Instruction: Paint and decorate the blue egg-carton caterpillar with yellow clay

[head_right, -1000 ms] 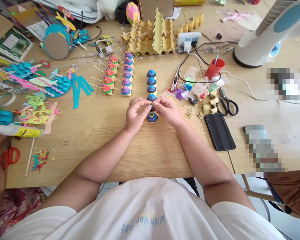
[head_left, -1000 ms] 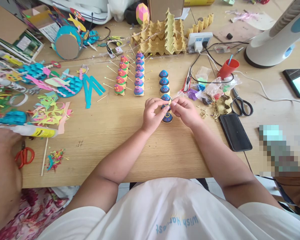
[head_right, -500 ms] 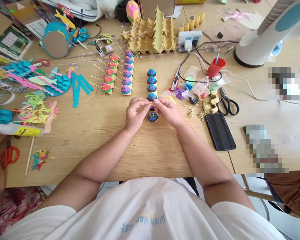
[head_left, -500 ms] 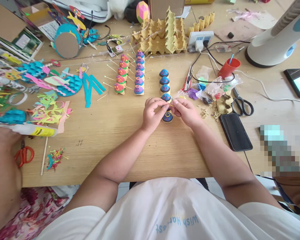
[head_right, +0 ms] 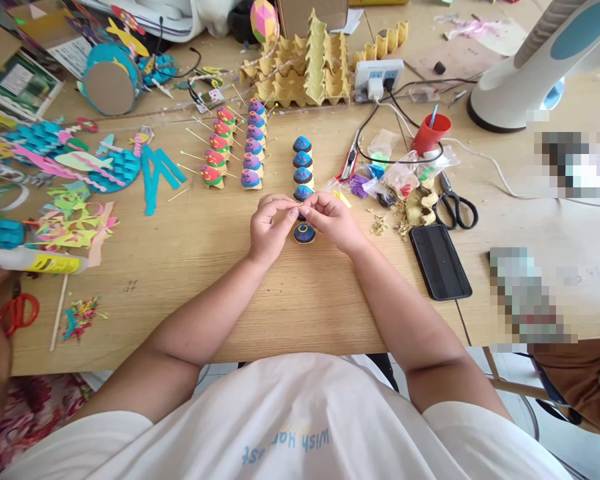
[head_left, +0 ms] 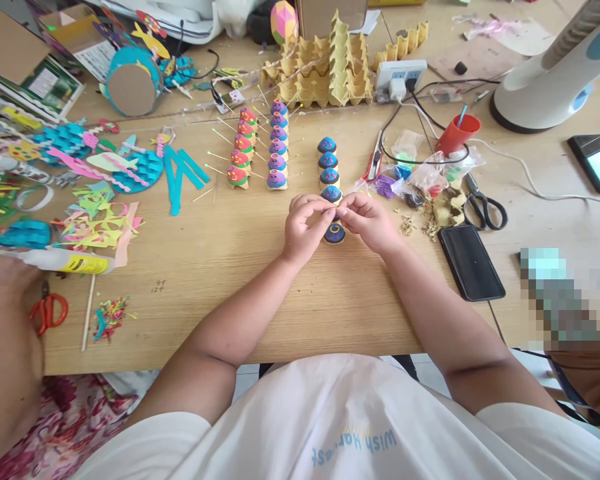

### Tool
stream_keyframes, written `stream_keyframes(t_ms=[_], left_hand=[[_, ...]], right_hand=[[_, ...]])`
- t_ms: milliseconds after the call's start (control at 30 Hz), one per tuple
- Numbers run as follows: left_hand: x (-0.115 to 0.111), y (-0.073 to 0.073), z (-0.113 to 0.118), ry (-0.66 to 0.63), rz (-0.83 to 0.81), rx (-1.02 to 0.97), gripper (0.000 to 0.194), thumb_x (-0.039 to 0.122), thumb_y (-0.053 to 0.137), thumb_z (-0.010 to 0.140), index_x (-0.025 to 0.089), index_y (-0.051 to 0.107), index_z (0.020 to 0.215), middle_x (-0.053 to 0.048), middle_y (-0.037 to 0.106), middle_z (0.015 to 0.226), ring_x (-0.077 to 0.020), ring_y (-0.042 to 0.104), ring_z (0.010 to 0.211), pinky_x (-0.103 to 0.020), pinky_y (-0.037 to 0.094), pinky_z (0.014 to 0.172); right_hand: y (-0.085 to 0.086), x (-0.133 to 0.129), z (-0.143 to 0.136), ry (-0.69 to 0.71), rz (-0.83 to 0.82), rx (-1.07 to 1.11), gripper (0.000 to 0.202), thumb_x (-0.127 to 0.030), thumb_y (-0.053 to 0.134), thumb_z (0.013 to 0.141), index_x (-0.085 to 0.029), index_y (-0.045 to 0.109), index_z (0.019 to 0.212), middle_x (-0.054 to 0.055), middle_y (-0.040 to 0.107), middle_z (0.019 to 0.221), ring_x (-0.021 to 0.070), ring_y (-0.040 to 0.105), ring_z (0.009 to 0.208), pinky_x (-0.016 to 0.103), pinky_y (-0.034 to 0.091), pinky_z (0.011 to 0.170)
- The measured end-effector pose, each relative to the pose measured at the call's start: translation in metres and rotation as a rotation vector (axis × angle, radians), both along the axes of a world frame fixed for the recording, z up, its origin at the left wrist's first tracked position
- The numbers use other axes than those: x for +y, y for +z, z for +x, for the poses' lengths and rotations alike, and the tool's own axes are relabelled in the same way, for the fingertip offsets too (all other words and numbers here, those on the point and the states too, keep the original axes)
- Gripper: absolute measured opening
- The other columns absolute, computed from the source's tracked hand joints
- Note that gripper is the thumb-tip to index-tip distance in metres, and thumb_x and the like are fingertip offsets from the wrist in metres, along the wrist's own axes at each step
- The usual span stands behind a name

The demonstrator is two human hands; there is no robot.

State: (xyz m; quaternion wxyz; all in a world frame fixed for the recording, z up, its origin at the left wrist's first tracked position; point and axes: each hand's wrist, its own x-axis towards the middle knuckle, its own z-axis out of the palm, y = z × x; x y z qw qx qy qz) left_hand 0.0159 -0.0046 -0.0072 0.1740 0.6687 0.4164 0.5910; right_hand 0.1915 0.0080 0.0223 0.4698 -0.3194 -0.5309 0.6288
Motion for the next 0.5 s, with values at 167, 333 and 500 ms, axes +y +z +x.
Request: stream_keyframes(t_ms=[167,333,500], left_hand=[[-0.0024,0.0047,-0.0009,-0.027,-0.042,-0.014,0.039,0.061,0.062,0.108,0.029,0.082,0.098,-0.003,0.083,0.101,-0.0210,0.075,0.105,-0.042,0.056,0.103],[-0.0019,0.0037,-0.0017,-0.029,-0.059,-0.059,0.038,0.061,0.063,0.108,0.029,0.081,0.099,-0.004,0.083,0.101,-0.0208,0.075,0.104,-0.042,0.056,0.102],[-0.0015,0.0033,-0.0013,-0.029,-0.078,-0.054,0.043,0.065,0.061,0.107,0.028,0.081,0.097,-0.004,0.083,0.102,-0.0213,0.075,0.105,-0.042,0.056,0.102]], right_hand=[[-0.0005,0.0008,0.0027,-0.025,-0.001,-0.022,0.056,-0.070,0.093,0.077,-0.021,0.067,0.080,-0.006,0.058,0.063,0.0057,0.043,0.054,0.023,0.027,0.048],[0.0018,0.0011,0.0024,-0.038,-0.006,-0.058,0.063,-0.080,0.088,0.075,-0.019,0.070,0.074,-0.006,0.056,0.057,0.0045,0.038,0.049,0.023,0.025,0.046],[0.0035,0.0010,0.0017,-0.061,-0.025,-0.083,0.069,-0.086,0.085,0.073,-0.018,0.071,0.068,-0.005,0.052,0.052,0.0047,0.034,0.047,0.024,0.022,0.046]])
